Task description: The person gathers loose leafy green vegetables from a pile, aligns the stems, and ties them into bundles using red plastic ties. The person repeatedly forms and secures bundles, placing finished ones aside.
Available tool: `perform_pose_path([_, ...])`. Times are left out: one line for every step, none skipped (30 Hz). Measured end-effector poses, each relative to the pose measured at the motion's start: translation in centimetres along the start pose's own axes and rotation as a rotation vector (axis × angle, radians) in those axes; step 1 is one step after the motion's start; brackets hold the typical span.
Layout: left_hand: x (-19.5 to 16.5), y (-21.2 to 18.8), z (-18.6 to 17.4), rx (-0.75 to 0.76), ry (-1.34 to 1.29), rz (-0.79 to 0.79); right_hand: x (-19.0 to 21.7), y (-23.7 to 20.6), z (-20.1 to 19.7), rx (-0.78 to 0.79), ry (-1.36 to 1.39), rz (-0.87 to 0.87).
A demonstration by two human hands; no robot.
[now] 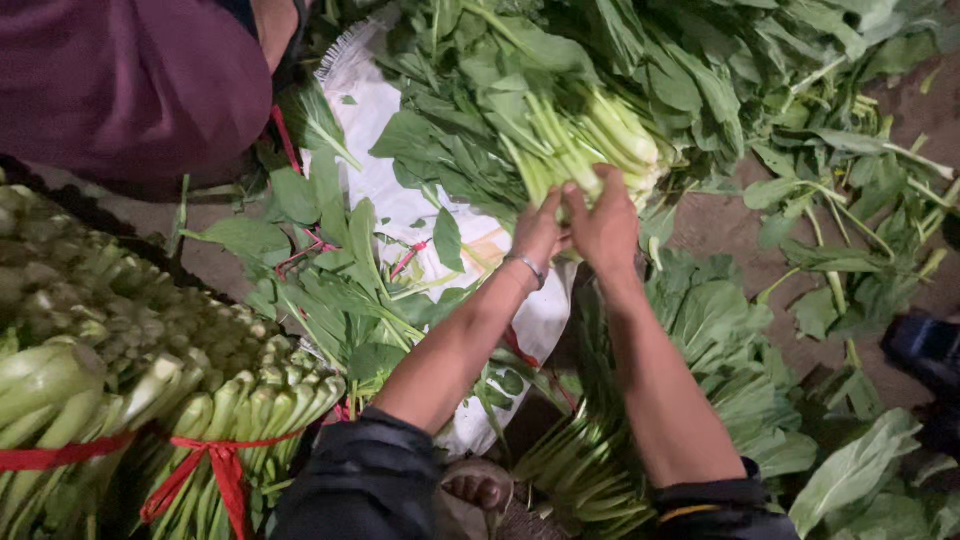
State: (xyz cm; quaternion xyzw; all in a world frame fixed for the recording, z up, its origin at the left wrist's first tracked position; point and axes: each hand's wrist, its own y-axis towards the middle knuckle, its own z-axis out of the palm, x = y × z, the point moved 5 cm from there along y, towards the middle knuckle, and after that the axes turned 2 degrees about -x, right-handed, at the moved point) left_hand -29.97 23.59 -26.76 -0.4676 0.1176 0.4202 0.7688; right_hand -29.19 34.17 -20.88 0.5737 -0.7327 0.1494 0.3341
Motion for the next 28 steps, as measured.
perform_pose_path([0.3, -0.6, -0.1, -0.007, -0.025, -0.006, -0.2, -0.3, 0.5, 0.054, 0.032, 0.046])
perform_pose_path([0.3, -1.4, -0.7, -0.013, -0.052, -0.011, -0.3, -0.6, 0.9, 0.108, 0.062, 0.088])
perform_pose_path([0.0, -2.2, -1.2, -0.017, -0.08, -0.014, -0.6, -1.0, 1.4, 0.153, 0.123, 0.179])
perform_pose_path([-0.4, -3.2, -1.8, 0.017, -0.135, -0.016, -0.9, -1.3, 1.9, 0.194, 0.186, 0.267])
perform_pose_path([-0.8, -4.4, -2.9, 0.052, -0.188, -0.018, -1.0, -1.7, 2.4, 0.235, 0.253, 0.354])
perform_pose_path([-1.1, -5.0, -3.5, 0.084, -0.239, -0.021, -0.7, -1.7, 2.4, 0.191, 0.276, 0.318])
perform_pose_path([-1.4, -4.7, -3.3, 0.131, -0.277, -0.058, -0.4, -1.7, 2.4, 0.149, 0.302, 0.278])
perform_pose_path([-1.9, -4.2, -3.3, 0.169, -0.32, -0.088, 0.0, -1.7, 2.5, 0.118, 0.331, 0.234])
perform_pose_path([-2.4, -4.0, -3.8, 0.203, -0.367, -0.112, 0.0, -1.8, 2.7, 0.108, 0.399, 0.271])
perform_pose_path([-2.6, -3.6, -4.4, 0.146, -0.335, -0.104, 0.1, -1.8, 2.9, 0.096, 0.469, 0.306])
perform_pose_path([-2.6, -2.9, -4.2, 0.096, -0.305, -0.09, 0.2, -1.8, 3.1, 0.081, 0.539, 0.334])
perform_pose_path([-2.4, -2.5, -3.9, 0.044, -0.279, -0.083, 0.5, -1.8, 3.2, 0.11, 0.422, 0.336])
perform_pose_path([-2.3, -2.2, -3.4, 0.062, -0.251, -0.107, 0.7, -1.7, 3.3, 0.132, 0.307, 0.332])
perform_pose_path([-2.3, -2.2, -2.6, 0.088, -0.217, -0.125, 1.1, -1.6, 3.3, 0.143, 0.196, 0.321])
perform_pose_path([-2.4, -2.2, -1.9, 0.113, -0.182, -0.14, 1.7, -1.4, 3.2, 0.137, 0.174, 0.265])
perform_pose_path([-2.7, -2.2, -1.8, 0.028, -0.111, -0.133, 2.4, -1.2, 3.0, 0.134, 0.154, 0.204])
perform_pose_path([-3.0, -2.8, -1.9, -0.064, -0.042, -0.124, 3.1, -1.0, 2.7, 0.127, 0.139, 0.175])
perform_pose_path([-3.4, -3.4, -1.6, -0.146, 0.09, -0.036, 3.7, -0.8, 2.5, 0.121, 0.133, 0.144])
perform_pose_path([-5.1, -3.7, -1.6, -0.23, 0.225, 0.06, 4.4, -0.6, 2.0, 0.11, 0.116, 0.119])
perform_pose_path([-5.9, -4.0, -1.1, -0.201, 0.207, 0.012, 5.2, -0.4, 1.5, 0.094, 0.099, 0.098])
perform_pose_path([-5.8, -4.6, -1.1, -0.177, 0.189, -0.041, 5.9, -0.3, 1.0, 0.121, 0.089, 0.091])
perform_pose_path([-6.3, -5.3, -1.2, -0.148, 0.143, -0.007, 6.7, -0.2, 0.5, 0.153, 0.08, 0.09])
perform_pose_path([-6.5, -5.9, -0.9, -0.113, 0.107, 0.013, 7.6, -0.2, -0.3, 0.181, 0.048, 0.064])
perform_pose_path([-6.6, -6.2, -0.8, -0.077, 0.015, 0.014, 8.5, -0.2, -1.2, 0.206, 0.006, 0.048])
perform_pose_path([-6.0, -7.0, -0.1, -0.035, -0.083, 0.003, 9.4, -0.2, -2.3, 0.231, -0.05, 0.038])
perform_pose_path([-5.6, -7.8, 0.6, 0.012, -0.186, -0.01, 10.5, -0.3, -3.7, 0.227, -0.066, -0.008])
perform_pose_path([-5.8, -8.6, 1.3, 0.032, -0.194, -0.009, 11.7, -0.5, -5.2, 0.221, -0.089, -0.061])
perform_pose_path([-5.8, -9.6, 1.8, 0.053, -0.207, -0.014, 12.9, -0.7, -7.0, 0.218, -0.12, -0.111])
